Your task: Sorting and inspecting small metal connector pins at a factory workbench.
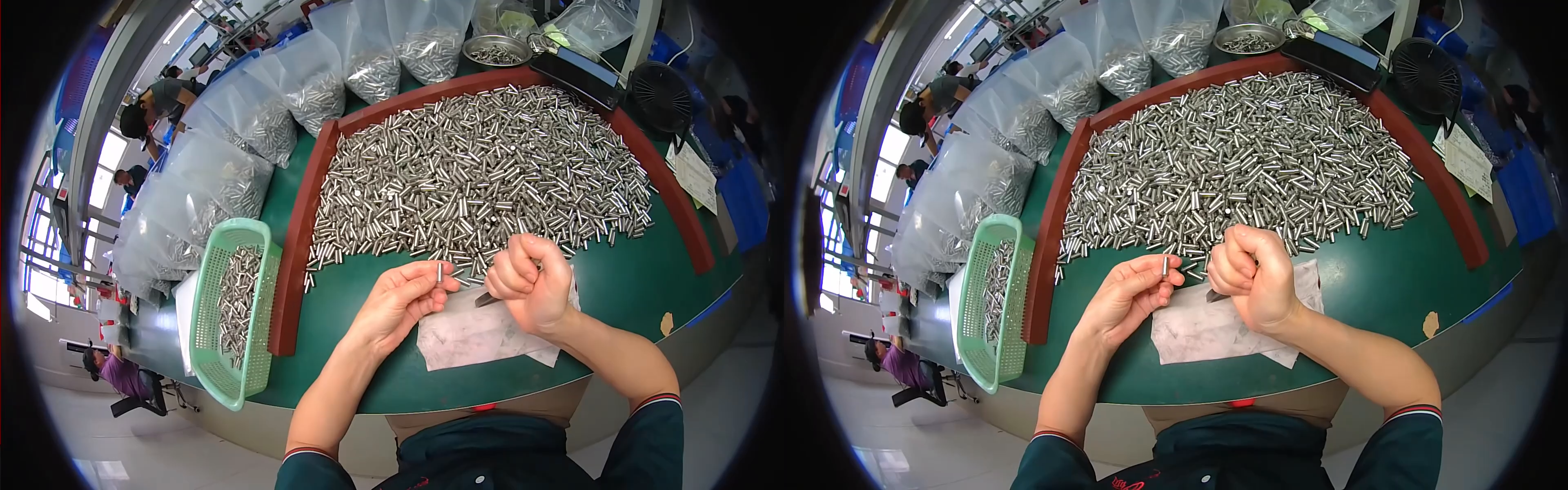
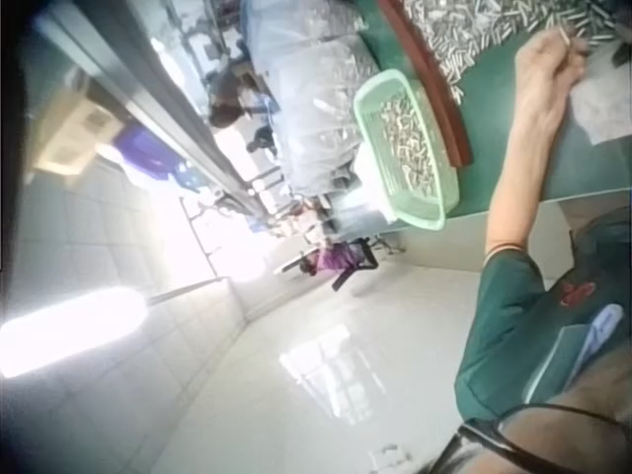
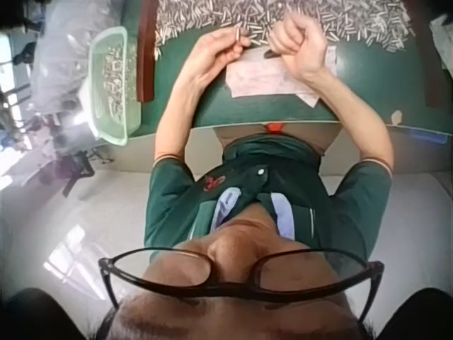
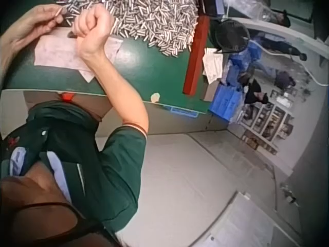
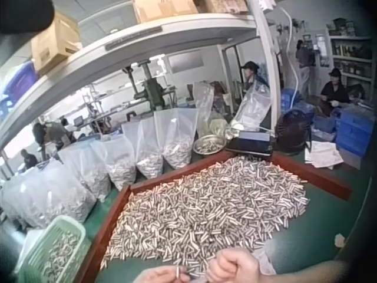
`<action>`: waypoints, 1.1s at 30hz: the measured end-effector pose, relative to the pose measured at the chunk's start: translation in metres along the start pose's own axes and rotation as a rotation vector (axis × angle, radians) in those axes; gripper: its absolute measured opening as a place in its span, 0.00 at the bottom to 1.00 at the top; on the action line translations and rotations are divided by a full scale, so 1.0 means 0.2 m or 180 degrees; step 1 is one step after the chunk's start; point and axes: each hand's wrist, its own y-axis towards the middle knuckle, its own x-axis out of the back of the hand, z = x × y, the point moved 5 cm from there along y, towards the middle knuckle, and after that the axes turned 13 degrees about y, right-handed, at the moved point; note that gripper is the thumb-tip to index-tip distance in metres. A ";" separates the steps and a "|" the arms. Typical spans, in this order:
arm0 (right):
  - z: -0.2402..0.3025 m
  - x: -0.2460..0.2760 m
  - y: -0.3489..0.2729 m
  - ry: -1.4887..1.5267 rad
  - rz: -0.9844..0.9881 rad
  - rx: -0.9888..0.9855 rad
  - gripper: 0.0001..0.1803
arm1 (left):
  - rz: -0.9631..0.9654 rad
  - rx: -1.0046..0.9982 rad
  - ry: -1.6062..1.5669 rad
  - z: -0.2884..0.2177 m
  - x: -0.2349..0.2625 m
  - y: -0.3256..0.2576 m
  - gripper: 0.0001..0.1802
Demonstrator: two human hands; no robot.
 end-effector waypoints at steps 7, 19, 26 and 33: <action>0.00 -0.01 0.00 -0.0006 0.0052 -0.0003 0.20 | -0.0135 -0.0577 -0.0118 -0.06 0.06 -0.01 0.08; -0.01 0.00 -0.01 0.0266 0.0015 0.0068 0.21 | -0.1335 -0.2133 0.4342 -0.10 -0.08 0.00 0.07; 0.02 -0.01 -0.01 -0.0141 0.0131 0.0133 0.21 | -0.1095 -0.1457 0.3640 -0.13 -0.07 -0.04 0.03; 0.00 -0.04 -0.02 -0.0191 0.0228 0.0282 0.21 | -0.0603 -0.1450 0.4255 -0.10 -0.18 -0.07 0.03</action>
